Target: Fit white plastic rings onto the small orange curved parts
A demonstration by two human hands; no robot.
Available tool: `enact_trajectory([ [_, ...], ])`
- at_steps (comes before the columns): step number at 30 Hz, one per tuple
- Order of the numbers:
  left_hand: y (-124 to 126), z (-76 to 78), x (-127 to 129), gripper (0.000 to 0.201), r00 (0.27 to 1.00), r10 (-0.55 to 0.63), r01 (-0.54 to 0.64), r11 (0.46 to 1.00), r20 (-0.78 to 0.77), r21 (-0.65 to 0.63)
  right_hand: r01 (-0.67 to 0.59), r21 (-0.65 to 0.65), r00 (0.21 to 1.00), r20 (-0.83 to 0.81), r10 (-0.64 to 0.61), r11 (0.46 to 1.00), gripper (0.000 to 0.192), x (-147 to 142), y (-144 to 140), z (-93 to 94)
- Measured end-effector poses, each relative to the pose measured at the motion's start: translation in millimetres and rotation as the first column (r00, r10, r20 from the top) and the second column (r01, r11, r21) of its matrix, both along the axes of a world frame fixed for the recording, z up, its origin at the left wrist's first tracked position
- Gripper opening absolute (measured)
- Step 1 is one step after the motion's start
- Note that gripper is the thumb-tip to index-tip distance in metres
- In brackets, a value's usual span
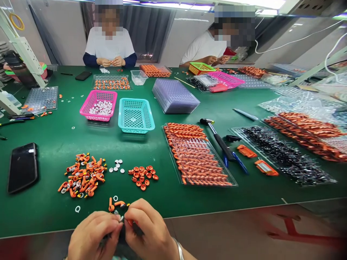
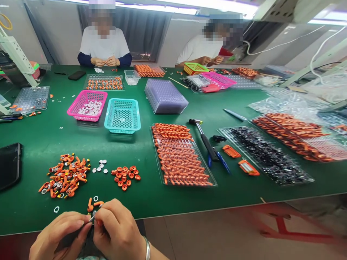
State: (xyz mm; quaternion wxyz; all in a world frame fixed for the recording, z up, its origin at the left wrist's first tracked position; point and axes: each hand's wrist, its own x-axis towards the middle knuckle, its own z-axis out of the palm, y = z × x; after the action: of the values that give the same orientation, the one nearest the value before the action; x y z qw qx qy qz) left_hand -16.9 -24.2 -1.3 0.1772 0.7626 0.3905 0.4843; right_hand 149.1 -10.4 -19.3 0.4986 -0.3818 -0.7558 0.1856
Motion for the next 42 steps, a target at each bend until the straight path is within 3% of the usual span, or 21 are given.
enact_trajectory([
  [3, -2.7, 2.1, 0.2, 0.034, 0.996, -0.034, 0.045, 0.99, 0.086, -0.135, -0.037, 0.016, 0.999, -0.007, 0.038, 0.999, 0.02, 3.5, -2.2, -1.2],
  [5, -3.1, 3.4, -0.2, 0.022, 0.979, -0.008, 0.086, 0.922, 0.204, -0.378, -0.073, 0.031, 0.997, -0.028, 0.074, 0.997, 0.019, 7.0, -3.8, -0.6],
  [7, -0.7, 4.2, -0.9, 0.005, 0.941, 0.041, 0.201, 0.729, 0.335, -0.654, -0.119, 0.036, 0.992, -0.047, 0.12, 0.992, 0.018, 10.7, -4.6, 1.3],
  [9, 4.1, 4.7, -1.7, 0.017, 0.888, 0.064, 0.371, 0.488, 0.456, -0.79, -0.164, 0.042, 0.984, -0.057, 0.166, 0.986, 0.014, 14.0, -4.3, 3.6],
  [10, 6.9, 4.9, -2.1, 0.023, 0.863, 0.06, 0.44, 0.399, 0.502, -0.804, -0.184, 0.05, 0.981, -0.058, 0.187, 0.982, 0.011, 15.4, -3.9, 4.6],
  [11, 9.8, 5.3, -2.5, 0.026, 0.844, 0.048, 0.488, 0.347, 0.534, -0.801, -0.204, 0.06, 0.976, -0.058, 0.208, 0.977, 0.011, 16.5, -3.3, 5.2],
  [12, 12.3, 5.9, -2.8, 0.028, 0.836, 0.035, 0.508, 0.33, 0.548, -0.796, -0.225, 0.07, 0.971, -0.062, 0.229, 0.972, 0.011, 17.5, -2.6, 5.4],
  [15, 17.2, 9.8, -2.9, 0.029, 0.873, -0.023, 0.454, 0.407, 0.488, -0.793, -0.275, 0.074, 0.956, -0.081, 0.28, 0.959, 0.014, 19.6, -0.9, 4.2],
  [21, 18.7, 23.8, -2.8, 0.027, 0.958, -0.205, 0.286, 0.682, 0.199, -0.673, -0.316, 0.049, 0.947, -0.05, 0.319, 0.947, 0.011, 24.1, 0.1, 4.8],
  [26, 14.2, 29.7, -6.3, 0.023, 0.943, -0.33, 0.275, 0.848, -0.046, -0.453, -0.349, 0.05, 0.937, 0.022, 0.349, 0.936, 0.01, 27.7, 1.3, 10.0],
  [30, 9.9, 28.6, -7.4, 0.029, 0.929, -0.245, 0.198, 0.962, -0.279, -0.186, -0.333, 0.063, 0.943, 0.025, 0.332, 0.941, 0.01, 28.8, 0.7, 8.9],
  [33, 7.4, 24.7, -7.4, 0.024, 0.921, -0.175, 0.198, 0.98, -0.349, 0.031, -0.292, 0.073, 0.956, -0.008, 0.293, 0.954, 0.011, 28.5, -2.1, 6.3],
  [35, 5.4, 22.2, -7.2, 0.023, 0.916, -0.176, 0.22, 0.972, -0.36, 0.087, -0.266, 0.088, 0.963, -0.012, 0.268, 0.96, 0.013, 27.9, -4.4, 5.3],
  [39, 6.1, 20.7, -8.9, 0.022, 0.934, -0.191, 0.2, 0.98, -0.303, -0.001, -0.188, 0.078, 0.979, -0.061, 0.193, 0.979, 0.016, 28.0, -6.7, 3.5],
  [42, 21.2, 18.9, -17.3, 0.02, 0.928, -0.127, 0.094, 0.99, -0.35, -0.109, -0.059, -0.058, 0.989, -0.138, 0.05, 0.997, 0.019, 30.2, -5.2, -0.4],
])
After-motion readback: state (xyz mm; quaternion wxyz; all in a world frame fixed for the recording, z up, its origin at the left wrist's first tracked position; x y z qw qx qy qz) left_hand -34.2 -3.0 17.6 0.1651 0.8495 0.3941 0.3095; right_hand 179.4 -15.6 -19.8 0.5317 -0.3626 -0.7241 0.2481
